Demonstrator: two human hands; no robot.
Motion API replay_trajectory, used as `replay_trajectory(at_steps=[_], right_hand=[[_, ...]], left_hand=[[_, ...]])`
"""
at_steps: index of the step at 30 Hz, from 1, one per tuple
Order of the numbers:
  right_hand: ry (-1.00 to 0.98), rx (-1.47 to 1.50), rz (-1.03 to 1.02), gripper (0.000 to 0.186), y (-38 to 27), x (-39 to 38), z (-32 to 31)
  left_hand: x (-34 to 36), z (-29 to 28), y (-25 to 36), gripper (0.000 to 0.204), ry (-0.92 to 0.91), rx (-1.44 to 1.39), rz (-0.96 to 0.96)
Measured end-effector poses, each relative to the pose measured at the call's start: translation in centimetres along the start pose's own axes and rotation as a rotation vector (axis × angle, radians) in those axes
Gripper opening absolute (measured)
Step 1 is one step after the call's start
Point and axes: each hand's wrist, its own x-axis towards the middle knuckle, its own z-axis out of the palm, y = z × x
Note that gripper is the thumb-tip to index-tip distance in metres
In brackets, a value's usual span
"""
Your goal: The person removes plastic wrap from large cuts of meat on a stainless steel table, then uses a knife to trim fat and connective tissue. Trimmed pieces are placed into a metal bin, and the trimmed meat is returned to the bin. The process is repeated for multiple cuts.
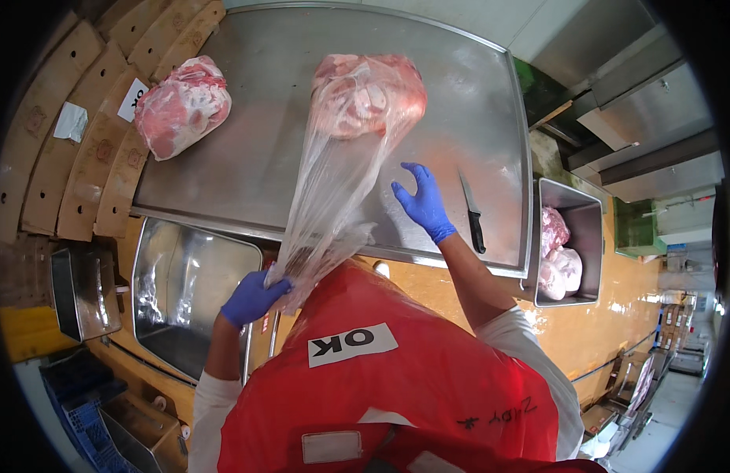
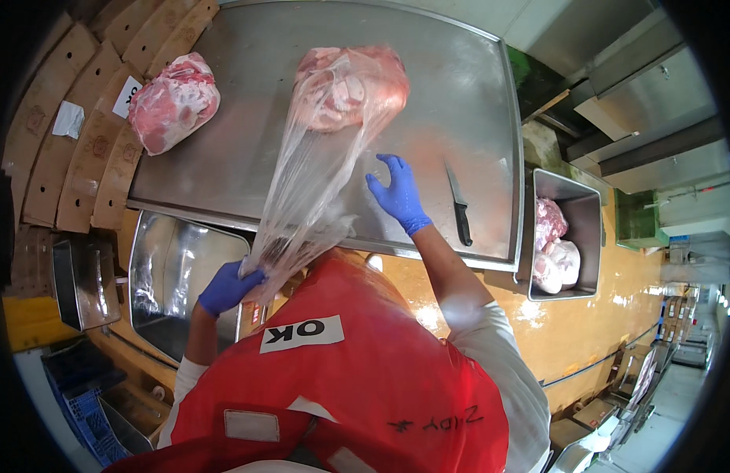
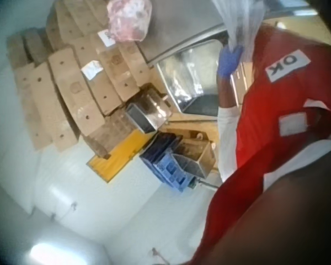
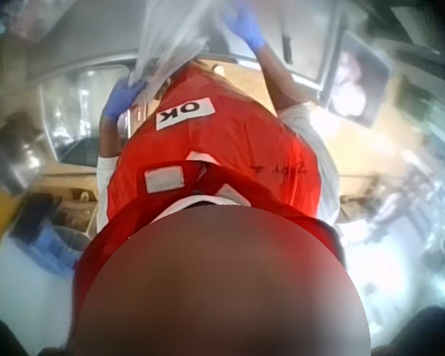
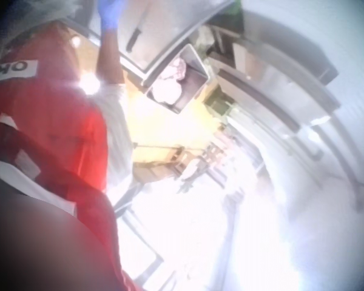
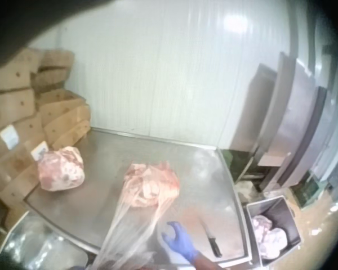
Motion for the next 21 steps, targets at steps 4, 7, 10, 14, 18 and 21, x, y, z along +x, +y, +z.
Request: replay_trajectory(at_steps=[4,7,10,14,18,21], right_hand=[[-0.095,-0.101,-0.264,0.057,-3.1,3.2,1.1],[-0.262,-0.291,-0.501,0.063,-5.0,3.2,2.2],[-0.369,-0.523,-0.600,0.062,-5.7,1.8,3.7],[-0.311,-0.536,-0.653,0.048,-6.3,-2.3,5.7],[-0.424,-0.389,-0.608,0.059,-9.6,-3.6,4.0],[-0.421,-0.062,-0.538,0.076,-12.0,-3.7,2.4]], left_hand=[[-4.0,-1.8,-2.0,0.031,-0.006,-0.096,-0.094],[-3.1,-2.6,-0.2,0.031,0.251,-0.183,-0.116],[-0.5,-1.3,1.4,0.030,0.379,-0.314,0.052],[4.6,0.2,1.6,0.031,0.371,-0.219,0.108],[7.7,2.0,1.3,0.028,0.348,-0.195,0.166],[9.5,3.5,0.4,0.024,0.264,-0.458,0.088]])
